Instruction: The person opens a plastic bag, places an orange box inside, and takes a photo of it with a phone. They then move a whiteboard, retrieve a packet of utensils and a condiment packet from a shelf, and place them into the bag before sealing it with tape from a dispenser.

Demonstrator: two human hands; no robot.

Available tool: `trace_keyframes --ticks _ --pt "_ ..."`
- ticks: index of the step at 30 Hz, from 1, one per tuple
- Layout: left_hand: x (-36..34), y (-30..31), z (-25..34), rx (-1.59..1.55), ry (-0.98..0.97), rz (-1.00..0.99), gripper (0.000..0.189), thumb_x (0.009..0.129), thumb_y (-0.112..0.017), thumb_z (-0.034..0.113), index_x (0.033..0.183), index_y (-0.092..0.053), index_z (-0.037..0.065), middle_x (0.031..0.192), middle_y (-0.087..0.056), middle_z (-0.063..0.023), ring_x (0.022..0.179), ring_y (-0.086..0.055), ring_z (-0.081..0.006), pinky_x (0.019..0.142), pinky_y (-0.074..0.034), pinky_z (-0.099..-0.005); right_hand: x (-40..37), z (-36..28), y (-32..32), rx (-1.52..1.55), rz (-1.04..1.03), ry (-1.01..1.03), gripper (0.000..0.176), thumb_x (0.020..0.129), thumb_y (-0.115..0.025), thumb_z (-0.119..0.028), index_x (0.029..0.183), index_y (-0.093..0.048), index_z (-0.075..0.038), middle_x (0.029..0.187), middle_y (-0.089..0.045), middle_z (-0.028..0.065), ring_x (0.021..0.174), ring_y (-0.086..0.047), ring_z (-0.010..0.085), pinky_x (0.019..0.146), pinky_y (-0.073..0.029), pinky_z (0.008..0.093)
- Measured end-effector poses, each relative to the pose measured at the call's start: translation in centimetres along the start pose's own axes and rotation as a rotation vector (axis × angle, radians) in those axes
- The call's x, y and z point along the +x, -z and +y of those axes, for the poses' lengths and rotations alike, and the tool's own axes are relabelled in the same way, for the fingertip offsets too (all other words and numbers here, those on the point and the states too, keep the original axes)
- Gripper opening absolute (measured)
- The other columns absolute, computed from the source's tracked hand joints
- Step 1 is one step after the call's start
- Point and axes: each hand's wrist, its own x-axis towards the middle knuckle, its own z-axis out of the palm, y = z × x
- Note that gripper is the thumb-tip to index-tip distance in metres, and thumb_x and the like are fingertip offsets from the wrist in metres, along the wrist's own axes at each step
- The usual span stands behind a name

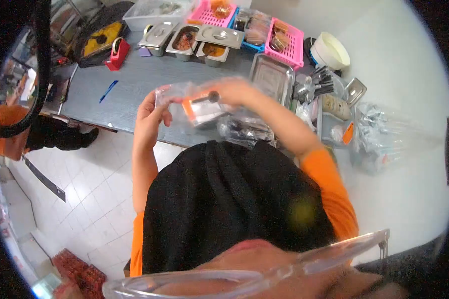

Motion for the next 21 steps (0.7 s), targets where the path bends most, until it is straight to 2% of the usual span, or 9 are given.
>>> trace_keyframes --ticks 4,6,7,10,12,14,16,18,21 --pt "1.4 1.2 0.3 -0.107 -0.143 0.078 0.047 0.073 -0.043 -0.002 0.119 -0.030 0.001 0.102 -0.055 -0.0172 0.052 -0.044 -0.0090 0.050 -0.038 -0.0199 -0.3 -1.2 10.8 0.101 -0.418 0.049 0.037 0.074 -0.051 -0.039 0.099 -0.058 -0.013 0.081 -0.061 0.0133 0.084 -0.056 0.0272 0.070 -0.043 0.0413" --pt "2.2 1.1 1.5 -0.043 -0.210 0.117 0.058 0.069 -0.041 -0.002 0.124 -0.022 0.000 0.112 -0.049 -0.0192 0.055 -0.046 -0.0095 0.058 -0.042 -0.0200 -0.3 -1.9 14.9 -0.640 -0.671 0.213 0.036 0.074 -0.050 -0.036 0.097 -0.055 -0.008 0.093 -0.056 0.0077 0.087 -0.051 0.0235 0.078 -0.039 0.0361" --pt "2.4 0.8 1.9 -0.040 -0.238 0.090 0.059 0.069 -0.043 -0.002 0.124 -0.021 0.000 0.111 -0.049 -0.0200 0.062 -0.052 -0.0125 0.064 -0.044 -0.0234 -0.3 -0.6 15.2 -0.643 -0.667 0.213 0.036 0.074 -0.050 -0.036 0.097 -0.055 -0.008 0.093 -0.056 0.0077 0.087 -0.051 0.0235 0.078 -0.039 0.0361" --pt "1.9 -0.7 3.1 0.065 -0.287 0.012 0.058 0.070 -0.044 -0.002 0.123 -0.021 0.000 0.108 -0.050 -0.0204 0.076 -0.056 -0.0154 0.072 -0.044 -0.0265 0.5 2.3 16.0 -0.586 -0.338 0.281 0.018 0.069 -0.054 -0.018 0.083 -0.054 -0.007 0.081 -0.053 0.0054 0.082 -0.050 0.0236 0.077 -0.037 0.0346" --pt "2.0 -1.0 2.6 0.142 -0.306 -0.068 0.056 0.069 -0.045 -0.002 0.122 -0.025 0.001 0.106 -0.052 -0.0181 0.080 -0.056 -0.0163 0.073 -0.043 -0.0282 1.0 2.4 16.3 -0.359 0.142 0.469 0.017 0.060 -0.055 -0.005 0.076 -0.051 -0.008 0.076 -0.049 0.0037 0.082 -0.049 0.0233 0.078 -0.036 0.0340" --pt "1.9 -1.6 2.8 0.216 -0.323 -0.135 0.055 0.069 -0.046 -0.002 0.121 -0.028 0.003 0.104 -0.053 -0.0157 0.085 -0.056 -0.0173 0.075 -0.042 -0.0299 1.9 1.2 14.7 -0.055 0.261 0.425 0.027 0.059 -0.058 -0.003 0.085 -0.052 -0.008 0.083 -0.049 0.0047 0.086 -0.047 0.0226 0.078 -0.036 0.0340" --pt "1.6 -3.8 4.5 0.889 -0.491 -0.129 0.048 0.067 -0.047 -0.003 0.114 -0.039 0.004 0.090 -0.056 -0.0105 0.085 -0.053 -0.0201 0.076 -0.041 -0.0310 3.3 -0.5 12.7 0.126 0.335 0.384 0.031 0.059 -0.058 -0.002 0.089 -0.053 -0.009 0.087 -0.050 0.0054 0.089 -0.047 0.0220 0.079 -0.036 0.0342" --pt "2.6 -4.7 5.1 1.072 -0.570 -0.119 0.047 0.064 -0.052 0.001 0.110 -0.045 0.006 0.087 -0.056 -0.0080 0.085 -0.052 -0.0208 0.077 -0.039 -0.0322 4.7 -3.0 11.4 0.139 0.505 0.409 0.046 0.059 -0.056 0.001 0.102 -0.053 -0.014 0.087 -0.052 0.0081 0.086 -0.049 0.0240 0.075 -0.041 0.0342" --pt "4.4 -3.9 4.9 1.292 -0.768 -0.063 0.052 0.062 -0.059 0.006 0.112 -0.044 0.005 0.089 -0.056 -0.0083 0.084 -0.052 -0.0220 0.078 -0.038 -0.0339 6.9 -2.6 8.2 0.603 0.334 0.488 0.042 0.059 -0.053 0.003 0.098 -0.058 -0.014 0.083 -0.053 0.0090 0.079 -0.051 0.0244 0.069 -0.042 0.0336"
